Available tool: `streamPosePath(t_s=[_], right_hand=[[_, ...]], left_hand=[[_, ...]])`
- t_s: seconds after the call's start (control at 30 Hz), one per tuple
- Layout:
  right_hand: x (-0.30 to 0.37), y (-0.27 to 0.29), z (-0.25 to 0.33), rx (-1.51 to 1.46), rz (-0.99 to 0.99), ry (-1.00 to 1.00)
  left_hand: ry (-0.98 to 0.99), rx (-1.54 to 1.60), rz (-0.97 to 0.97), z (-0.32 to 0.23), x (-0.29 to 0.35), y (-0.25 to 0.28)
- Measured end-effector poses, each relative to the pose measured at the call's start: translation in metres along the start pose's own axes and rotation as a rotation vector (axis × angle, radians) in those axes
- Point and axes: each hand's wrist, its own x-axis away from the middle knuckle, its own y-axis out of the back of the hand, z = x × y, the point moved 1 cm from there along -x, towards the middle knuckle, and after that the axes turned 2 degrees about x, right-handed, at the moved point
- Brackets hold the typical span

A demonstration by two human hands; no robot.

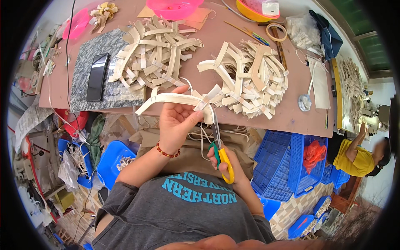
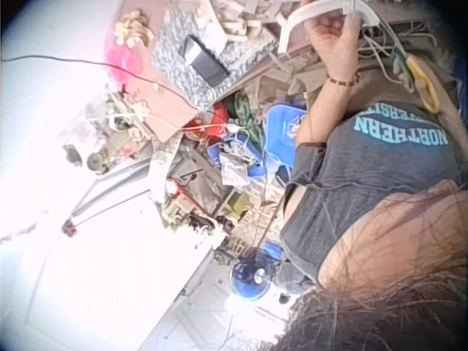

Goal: The person uses yellow-handled scissors to cut thin, light-colored strips of material into smaller pieces. They hold the material in their left hand and cut with their right hand, dropping the cut pieces onto a pile on the table. The task is repetitive, involving continuous cutting of the same type of material.

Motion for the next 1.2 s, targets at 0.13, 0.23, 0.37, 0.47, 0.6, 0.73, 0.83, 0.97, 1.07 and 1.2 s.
streamPosePath(t_s=[0.13,0.23,0.37,0.47,0.6,0.73,0.83,0.97,1.07,1.2], right_hand=[[-0.001,-0.001,0.002,-0.007,0.041,-0.022],[-0.002,-0.005,0.003,-0.008,0.059,-0.018],[-0.002,-0.007,0.001,-0.02,0.054,-0.024],[-0.002,-0.007,0.002,-0.03,0.059,-0.032],[-0.004,-0.008,0.001,-0.007,0.045,-0.009],[-0.005,-0.009,0.002,0.009,0.038,0.0],[-0.004,-0.009,0.002,0.011,0.033,-0.007],[-0.005,-0.009,0.002,0.014,0.03,-0.02],[-0.003,-0.008,-0.002,-0.036,0.031,-0.035],[-0.002,-0.013,0.0,-0.159,0.035,-0.039]], left_hand=[[0.002,-0.009,0.018,0.002,0.001,0.001],[-0.027,-0.011,-0.004,0.001,0.001,0.001],[-0.01,0.021,0.01,-0.001,0.002,-0.001],[-0.003,0.038,0.007,-0.001,0.004,-0.003],[-0.022,0.054,0.016,0.0,0.004,-0.002],[-0.039,0.055,0.012,0.002,0.005,-0.002],[-0.025,0.06,0.016,0.003,0.005,-0.001],[-0.015,0.059,0.025,0.002,0.006,-0.004],[-0.001,0.063,0.033,0.002,0.006,-0.003],[0.017,0.085,0.036,0.001,0.007,-0.005]])
